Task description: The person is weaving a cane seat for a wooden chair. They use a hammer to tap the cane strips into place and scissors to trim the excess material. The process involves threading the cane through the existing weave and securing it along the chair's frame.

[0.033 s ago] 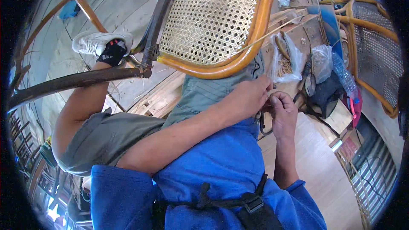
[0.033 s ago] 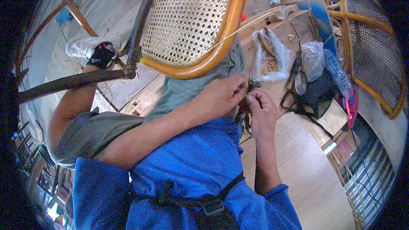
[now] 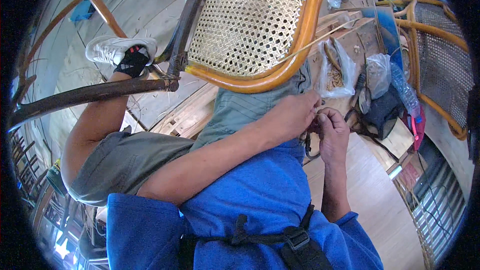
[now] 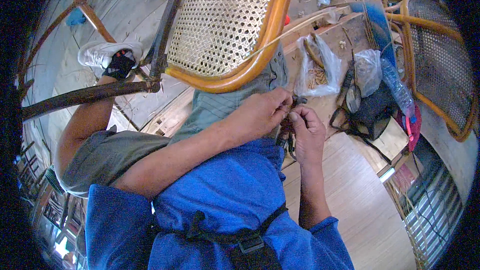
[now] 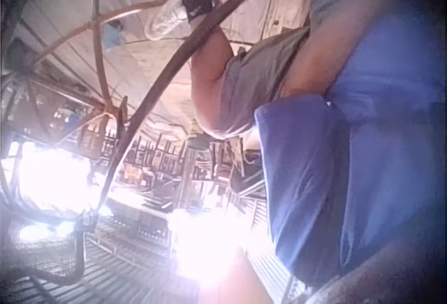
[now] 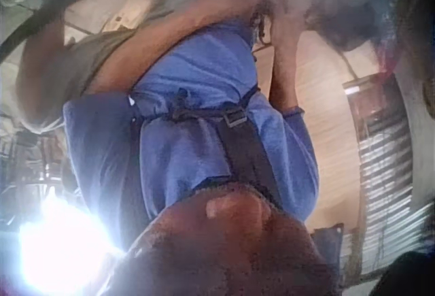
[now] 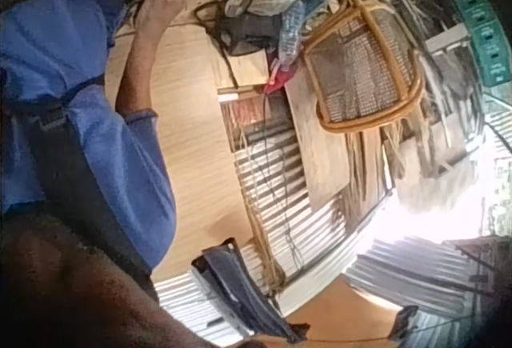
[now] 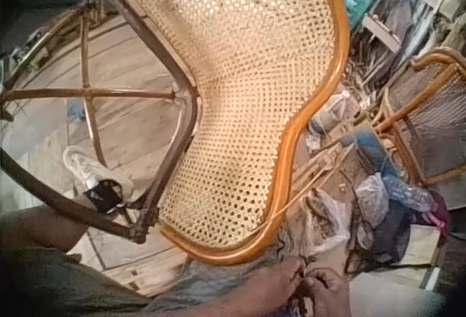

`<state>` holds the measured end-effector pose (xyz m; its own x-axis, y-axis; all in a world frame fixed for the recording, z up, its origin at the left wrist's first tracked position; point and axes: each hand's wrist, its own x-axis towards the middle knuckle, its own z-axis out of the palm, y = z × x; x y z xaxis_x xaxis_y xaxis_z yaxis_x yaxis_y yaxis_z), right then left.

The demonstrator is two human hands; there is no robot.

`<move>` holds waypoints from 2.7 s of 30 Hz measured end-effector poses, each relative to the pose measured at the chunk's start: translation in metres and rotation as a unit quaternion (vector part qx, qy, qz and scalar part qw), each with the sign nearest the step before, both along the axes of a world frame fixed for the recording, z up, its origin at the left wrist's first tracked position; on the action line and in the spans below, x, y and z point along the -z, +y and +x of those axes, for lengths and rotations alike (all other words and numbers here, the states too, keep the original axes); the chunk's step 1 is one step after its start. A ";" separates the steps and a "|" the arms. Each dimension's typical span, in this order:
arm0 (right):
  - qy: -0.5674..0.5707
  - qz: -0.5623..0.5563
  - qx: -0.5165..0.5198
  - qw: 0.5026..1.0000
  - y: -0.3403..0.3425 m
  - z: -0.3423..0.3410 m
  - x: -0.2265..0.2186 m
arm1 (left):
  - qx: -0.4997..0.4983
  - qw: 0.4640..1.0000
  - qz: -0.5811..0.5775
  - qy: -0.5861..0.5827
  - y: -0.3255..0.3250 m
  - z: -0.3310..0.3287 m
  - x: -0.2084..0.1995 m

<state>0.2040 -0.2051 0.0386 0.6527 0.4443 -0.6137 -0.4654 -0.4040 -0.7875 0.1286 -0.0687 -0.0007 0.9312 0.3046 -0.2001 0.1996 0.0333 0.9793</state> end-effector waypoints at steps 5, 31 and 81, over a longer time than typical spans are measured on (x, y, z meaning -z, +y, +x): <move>-0.037 -0.018 -0.032 0.999 -0.008 0.005 0.018 | 0.059 0.997 0.018 0.041 0.007 0.001 -0.008; -0.121 0.031 -0.122 0.985 0.056 0.047 -0.012 | -0.064 0.930 0.355 0.074 0.088 0.016 -0.041; -0.571 -0.067 -0.366 0.731 0.133 0.007 0.006 | 0.171 0.950 0.261 -0.018 0.151 0.062 -0.013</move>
<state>0.2111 -0.0725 0.0323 0.3899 0.9176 0.0770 0.8458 -0.3239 -0.4239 0.1905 0.0820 0.0119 0.9970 0.0325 -0.0709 0.0774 -0.5193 0.8511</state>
